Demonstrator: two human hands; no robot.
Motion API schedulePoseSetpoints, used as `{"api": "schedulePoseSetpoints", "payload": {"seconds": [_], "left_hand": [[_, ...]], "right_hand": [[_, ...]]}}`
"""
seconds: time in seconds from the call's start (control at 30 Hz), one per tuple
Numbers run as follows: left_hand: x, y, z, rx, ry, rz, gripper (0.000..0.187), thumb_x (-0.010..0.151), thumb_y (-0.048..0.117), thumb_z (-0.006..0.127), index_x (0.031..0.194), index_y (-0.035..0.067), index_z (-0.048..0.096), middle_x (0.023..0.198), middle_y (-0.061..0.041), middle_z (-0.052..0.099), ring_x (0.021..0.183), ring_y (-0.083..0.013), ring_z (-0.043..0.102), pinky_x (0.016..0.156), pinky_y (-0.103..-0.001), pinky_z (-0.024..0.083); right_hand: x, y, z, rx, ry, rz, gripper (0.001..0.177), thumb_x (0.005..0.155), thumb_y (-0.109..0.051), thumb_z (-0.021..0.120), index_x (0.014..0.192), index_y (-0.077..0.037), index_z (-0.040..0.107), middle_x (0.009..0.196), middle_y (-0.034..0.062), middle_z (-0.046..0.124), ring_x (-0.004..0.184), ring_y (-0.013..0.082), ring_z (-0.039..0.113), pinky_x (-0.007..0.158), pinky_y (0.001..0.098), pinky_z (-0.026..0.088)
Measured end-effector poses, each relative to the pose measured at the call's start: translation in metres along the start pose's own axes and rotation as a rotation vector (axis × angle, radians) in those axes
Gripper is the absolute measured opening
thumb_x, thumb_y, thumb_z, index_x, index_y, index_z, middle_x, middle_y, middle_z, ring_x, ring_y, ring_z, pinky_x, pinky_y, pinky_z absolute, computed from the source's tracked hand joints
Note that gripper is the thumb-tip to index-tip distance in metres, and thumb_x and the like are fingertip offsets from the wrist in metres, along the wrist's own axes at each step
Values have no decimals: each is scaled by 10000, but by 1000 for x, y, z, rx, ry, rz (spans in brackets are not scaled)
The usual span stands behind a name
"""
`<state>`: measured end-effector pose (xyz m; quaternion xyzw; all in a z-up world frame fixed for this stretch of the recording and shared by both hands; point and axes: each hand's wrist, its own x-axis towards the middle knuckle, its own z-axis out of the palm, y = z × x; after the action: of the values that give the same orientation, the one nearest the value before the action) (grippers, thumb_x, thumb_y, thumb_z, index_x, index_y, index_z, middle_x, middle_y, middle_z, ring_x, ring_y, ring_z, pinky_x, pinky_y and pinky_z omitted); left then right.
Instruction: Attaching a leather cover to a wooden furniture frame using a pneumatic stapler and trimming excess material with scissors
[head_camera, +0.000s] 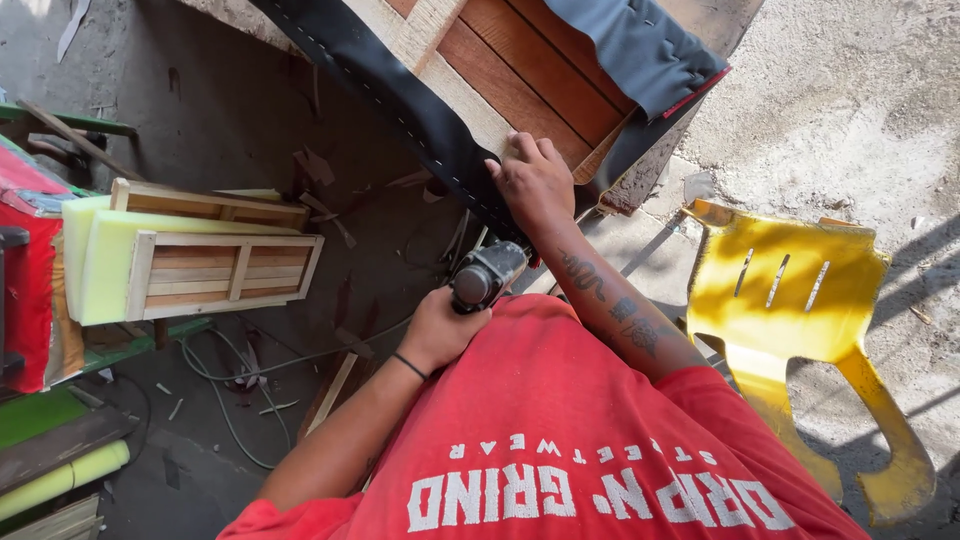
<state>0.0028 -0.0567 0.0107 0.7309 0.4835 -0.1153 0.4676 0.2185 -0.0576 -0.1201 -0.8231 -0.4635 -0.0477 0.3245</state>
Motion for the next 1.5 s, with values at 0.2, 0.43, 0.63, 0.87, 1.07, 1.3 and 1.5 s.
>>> {"api": "schedulePoseSetpoints", "payload": {"seconds": [0.2,0.43,0.63,0.87,1.07,1.3,1.5], "left_hand": [[-3,18,4,43,-13,-61,350,787,324,771,937,11,727,961,-225,753,1053,-406,707,879,-484,555],[-16,18,-6,-33,12,14,280,768,225,772,632,47,604,566,-137,572,653,-199,598,659,-370,510],[-7,11,4,-75,-3,42,295,757,196,741,573,54,558,491,-88,507,573,-172,533,591,-340,466],[-12,45,-5,-96,-42,41,307,770,174,702,517,104,541,420,-51,507,481,-154,522,543,-296,445],[10,26,9,-112,-101,-14,284,781,223,691,530,113,617,433,-69,564,483,-174,575,572,-290,462],[-3,61,3,-102,-103,-7,238,794,233,714,617,89,647,524,-112,616,590,-200,612,633,-368,497],[1,57,8,-42,-61,13,238,792,253,726,694,47,657,606,-169,653,667,-242,659,668,-390,522]], "right_hand": [[0,1,1,-99,4,-70,417,984,-462,647,784,-109,747,1119,3,605,942,247,563,870,356,518],[9,5,-8,-30,-42,-73,464,1023,-438,596,730,-105,730,1083,23,564,930,255,523,874,353,478],[20,14,-8,-52,-71,-186,413,981,-420,611,693,-142,715,1033,27,529,905,260,506,811,371,439],[31,15,-22,-31,-104,-238,388,952,-402,618,691,-132,719,993,59,499,875,285,481,722,388,389],[26,17,-18,-8,-108,-208,396,941,-408,606,698,-121,731,998,65,506,885,291,483,728,398,384],[18,17,-9,-11,-102,-213,377,919,-421,626,699,-132,725,1020,43,523,923,275,489,758,392,385],[17,29,0,192,-74,-153,294,878,-351,745,733,-102,685,1090,61,554,1032,317,551,776,395,447]]}}
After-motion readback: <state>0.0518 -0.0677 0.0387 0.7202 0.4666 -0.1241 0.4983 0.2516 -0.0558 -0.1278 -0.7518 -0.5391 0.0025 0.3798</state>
